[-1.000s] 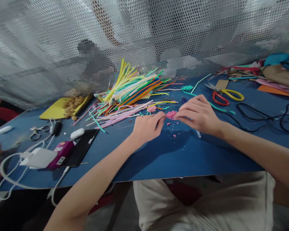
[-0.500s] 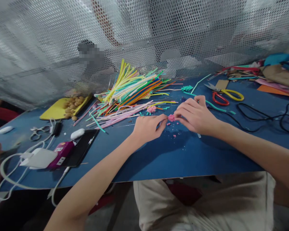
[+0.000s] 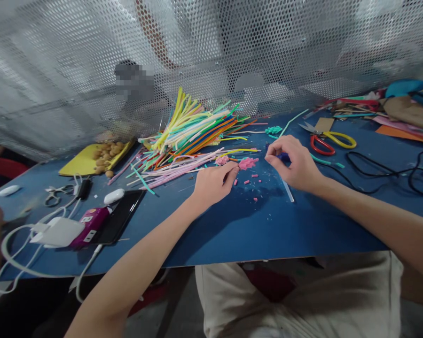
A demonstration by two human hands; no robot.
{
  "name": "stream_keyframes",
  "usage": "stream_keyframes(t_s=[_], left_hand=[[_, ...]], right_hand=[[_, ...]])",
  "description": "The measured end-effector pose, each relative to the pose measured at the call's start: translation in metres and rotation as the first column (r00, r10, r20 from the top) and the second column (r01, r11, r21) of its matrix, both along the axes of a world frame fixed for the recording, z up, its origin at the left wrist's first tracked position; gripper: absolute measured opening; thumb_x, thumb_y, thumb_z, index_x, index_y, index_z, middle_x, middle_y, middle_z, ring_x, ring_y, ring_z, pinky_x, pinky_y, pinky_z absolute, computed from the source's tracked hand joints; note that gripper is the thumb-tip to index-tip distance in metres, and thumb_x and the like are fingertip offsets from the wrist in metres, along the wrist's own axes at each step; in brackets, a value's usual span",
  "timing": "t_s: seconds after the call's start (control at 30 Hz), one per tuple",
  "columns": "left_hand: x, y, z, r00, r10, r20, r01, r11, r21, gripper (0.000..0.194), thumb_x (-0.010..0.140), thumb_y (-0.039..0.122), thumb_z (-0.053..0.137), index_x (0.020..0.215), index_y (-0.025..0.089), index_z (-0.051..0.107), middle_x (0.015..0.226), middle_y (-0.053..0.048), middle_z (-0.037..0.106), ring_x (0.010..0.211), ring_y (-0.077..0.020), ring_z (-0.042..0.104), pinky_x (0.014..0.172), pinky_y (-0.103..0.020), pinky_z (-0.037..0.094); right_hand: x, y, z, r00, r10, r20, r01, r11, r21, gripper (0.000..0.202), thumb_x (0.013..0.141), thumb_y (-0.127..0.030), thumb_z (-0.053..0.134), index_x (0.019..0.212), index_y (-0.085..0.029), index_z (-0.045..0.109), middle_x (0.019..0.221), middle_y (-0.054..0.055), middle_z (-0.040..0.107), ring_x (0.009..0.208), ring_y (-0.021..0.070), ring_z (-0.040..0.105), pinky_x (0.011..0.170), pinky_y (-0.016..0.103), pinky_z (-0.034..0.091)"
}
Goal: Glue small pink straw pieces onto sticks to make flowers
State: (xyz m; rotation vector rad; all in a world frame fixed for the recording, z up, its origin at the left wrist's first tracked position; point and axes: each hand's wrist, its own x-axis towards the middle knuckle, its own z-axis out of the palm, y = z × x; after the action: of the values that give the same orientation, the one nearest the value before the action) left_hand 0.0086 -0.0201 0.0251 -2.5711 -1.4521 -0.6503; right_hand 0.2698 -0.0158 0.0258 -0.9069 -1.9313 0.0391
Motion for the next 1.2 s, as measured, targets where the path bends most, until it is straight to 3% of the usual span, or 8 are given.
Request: stream_keyframes(t_s=[0.1, 0.23, 0.4, 0.57, 0.67, 0.83, 0.97, 1.2], left_hand=[[-0.001, 0.0, 0.0, 0.998, -0.003, 0.058, 0.001, 0.999, 0.043, 0.041, 0.108, 0.044, 0.036, 0.111, 0.026, 0.072, 0.071, -0.001, 0.07, 0.064, -0.0168, 0.064, 0.057, -0.028, 0.027], [0.0, -0.004, 0.001, 0.993, -0.031, 0.111, 0.023, 0.997, 0.079, 0.041, 0.108, 0.044, 0.036, 0.11, 0.025, 0.072, 0.068, -0.001, 0.069, 0.061, -0.0155, 0.062, 0.058, -0.027, 0.029], [0.003, -0.009, 0.002, 0.985, -0.102, 0.138, 0.088, 0.99, 0.106, 0.043, 0.108, 0.042, 0.036, 0.106, 0.022, 0.073, 0.063, -0.001, 0.066, 0.056, -0.0146, 0.059, 0.057, -0.027, 0.03], [0.005, -0.01, 0.002, 0.986, -0.122, 0.111, 0.113, 0.989, 0.091, 0.043, 0.108, 0.042, 0.036, 0.105, 0.022, 0.074, 0.061, -0.001, 0.064, 0.056, -0.0155, 0.059, 0.057, -0.028, 0.031], [0.006, -0.01, 0.003, 0.983, -0.127, 0.134, 0.119, 0.991, 0.064, 0.04, 0.106, 0.043, 0.039, 0.103, 0.022, 0.073, 0.061, 0.0, 0.063, 0.057, -0.0152, 0.059, 0.057, -0.027, 0.031], [0.005, -0.008, 0.009, 0.907, -0.134, 0.399, 0.204, 0.969, -0.138, 0.039, 0.106, 0.042, 0.039, 0.098, 0.019, 0.07, 0.071, 0.0, 0.067, 0.059, -0.0118, 0.056, 0.061, -0.024, 0.04], [0.001, -0.005, 0.011, 0.814, -0.109, 0.571, 0.261, 0.946, -0.191, 0.043, 0.106, 0.05, 0.04, 0.096, 0.018, 0.067, 0.069, 0.0, 0.062, 0.06, -0.012, 0.054, 0.06, -0.025, 0.042], [0.0, -0.002, 0.007, 0.843, -0.126, 0.523, 0.274, 0.937, -0.216, 0.046, 0.106, 0.053, 0.039, 0.093, 0.019, 0.066, 0.074, -0.003, 0.065, 0.067, -0.0143, 0.059, 0.062, -0.026, 0.042]], right_hand=[[-0.004, -0.002, -0.002, 0.987, 0.118, -0.109, -0.134, 0.979, -0.151, 0.005, 0.094, -0.026, 0.059, 0.09, -0.023, 0.059, 0.091, 0.005, 0.066, 0.083, 0.0203, 0.058, 0.077, 0.039, 0.047], [-0.015, -0.007, -0.008, 0.931, 0.286, -0.224, -0.348, 0.883, -0.315, 0.01, 0.092, -0.029, 0.064, 0.086, -0.022, 0.062, 0.101, 0.007, 0.069, 0.096, 0.0222, 0.063, 0.082, 0.039, 0.053], [-0.024, -0.012, -0.014, 0.88, 0.231, -0.416, -0.425, 0.775, -0.468, 0.021, 0.089, -0.042, 0.071, 0.09, -0.023, 0.063, 0.094, 0.005, 0.069, 0.088, 0.021, 0.065, 0.083, 0.039, 0.058], [-0.024, -0.012, -0.013, 0.893, 0.219, -0.394, -0.398, 0.793, -0.46, 0.03, 0.086, -0.043, 0.076, 0.103, -0.022, 0.063, 0.105, 0.006, 0.067, 0.09, 0.0209, 0.063, 0.079, 0.038, 0.058], [-0.024, -0.011, -0.012, 0.903, 0.231, -0.361, -0.388, 0.797, -0.462, 0.03, 0.088, -0.047, 0.074, 0.1, -0.021, 0.065, 0.101, 0.006, 0.069, 0.087, 0.0201, 0.062, 0.077, 0.038, 0.056], [-0.02, -0.007, -0.012, 0.932, 0.25, -0.262, -0.347, 0.825, -0.445, 0.031, 0.089, -0.051, 0.073, 0.086, -0.021, 0.066, 0.089, 0.003, 0.068, 0.077, 0.0173, 0.058, 0.074, 0.036, 0.051], [-0.015, -0.002, -0.013, 0.953, 0.242, -0.184, -0.3, 0.848, -0.436, 0.029, 0.09, -0.05, 0.072, 0.085, -0.021, 0.068, 0.09, 0.004, 0.069, 0.076, 0.0169, 0.058, 0.073, 0.036, 0.049], [-0.014, -0.001, -0.013, 0.96, 0.217, -0.175, -0.273, 0.861, -0.43, 0.024, 0.093, -0.043, 0.068, 0.085, -0.021, 0.067, 0.087, 0.003, 0.068, 0.073, 0.016, 0.056, 0.071, 0.035, 0.047]])
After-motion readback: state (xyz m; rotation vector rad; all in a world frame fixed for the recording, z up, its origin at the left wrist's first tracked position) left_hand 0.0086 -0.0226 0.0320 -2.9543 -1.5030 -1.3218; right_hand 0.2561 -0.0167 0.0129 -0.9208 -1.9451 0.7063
